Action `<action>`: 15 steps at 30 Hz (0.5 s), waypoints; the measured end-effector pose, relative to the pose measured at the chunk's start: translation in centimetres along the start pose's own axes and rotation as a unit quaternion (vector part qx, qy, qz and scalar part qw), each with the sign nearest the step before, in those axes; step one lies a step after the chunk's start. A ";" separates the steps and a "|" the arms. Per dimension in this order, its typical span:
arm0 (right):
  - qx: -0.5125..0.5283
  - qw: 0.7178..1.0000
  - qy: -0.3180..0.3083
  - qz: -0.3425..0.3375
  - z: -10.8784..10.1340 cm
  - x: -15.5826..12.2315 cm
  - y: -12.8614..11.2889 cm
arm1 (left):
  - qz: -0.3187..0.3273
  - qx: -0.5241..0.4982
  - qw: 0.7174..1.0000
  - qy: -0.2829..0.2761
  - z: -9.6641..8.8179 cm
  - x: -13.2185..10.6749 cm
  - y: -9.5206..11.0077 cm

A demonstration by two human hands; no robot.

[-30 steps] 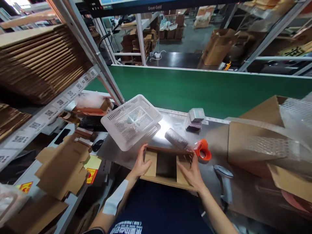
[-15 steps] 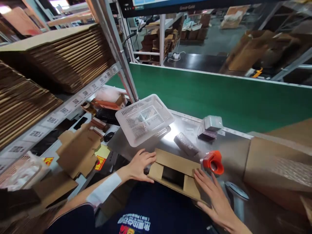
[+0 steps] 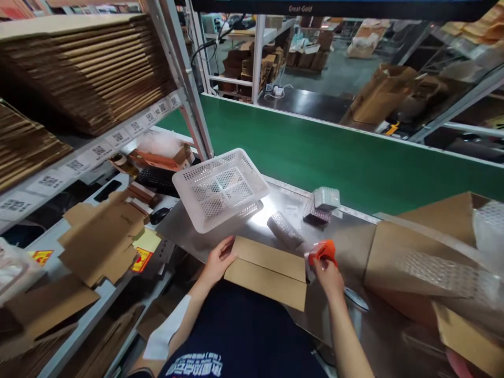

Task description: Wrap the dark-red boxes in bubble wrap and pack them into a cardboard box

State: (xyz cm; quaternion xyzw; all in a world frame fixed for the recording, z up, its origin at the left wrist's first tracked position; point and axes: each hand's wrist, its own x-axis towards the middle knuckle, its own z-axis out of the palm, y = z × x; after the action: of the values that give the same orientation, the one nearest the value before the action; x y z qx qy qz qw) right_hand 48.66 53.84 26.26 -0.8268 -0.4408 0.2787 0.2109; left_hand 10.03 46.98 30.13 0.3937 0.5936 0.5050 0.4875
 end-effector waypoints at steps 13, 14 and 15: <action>0.125 0.982 -0.136 -0.045 -7.0 1.6 -3.3 | -0.032 0.001 0.992 -0.123 -0.6 1.0 3.4; 0.160 0.970 -0.171 -0.067 -8.5 0.6 -4.2 | -0.024 0.002 0.993 -0.120 -0.5 1.0 3.5; 0.178 0.954 -0.224 -0.085 -9.6 -0.5 -5.4 | -0.019 0.003 0.993 -0.116 -0.4 1.0 3.6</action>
State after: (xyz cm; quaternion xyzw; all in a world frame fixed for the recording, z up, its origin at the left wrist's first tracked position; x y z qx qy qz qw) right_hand 51.34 55.23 36.81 -0.6516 -0.4888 0.5119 0.2729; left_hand 9.32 48.50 33.46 0.4398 0.5421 0.4449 0.5610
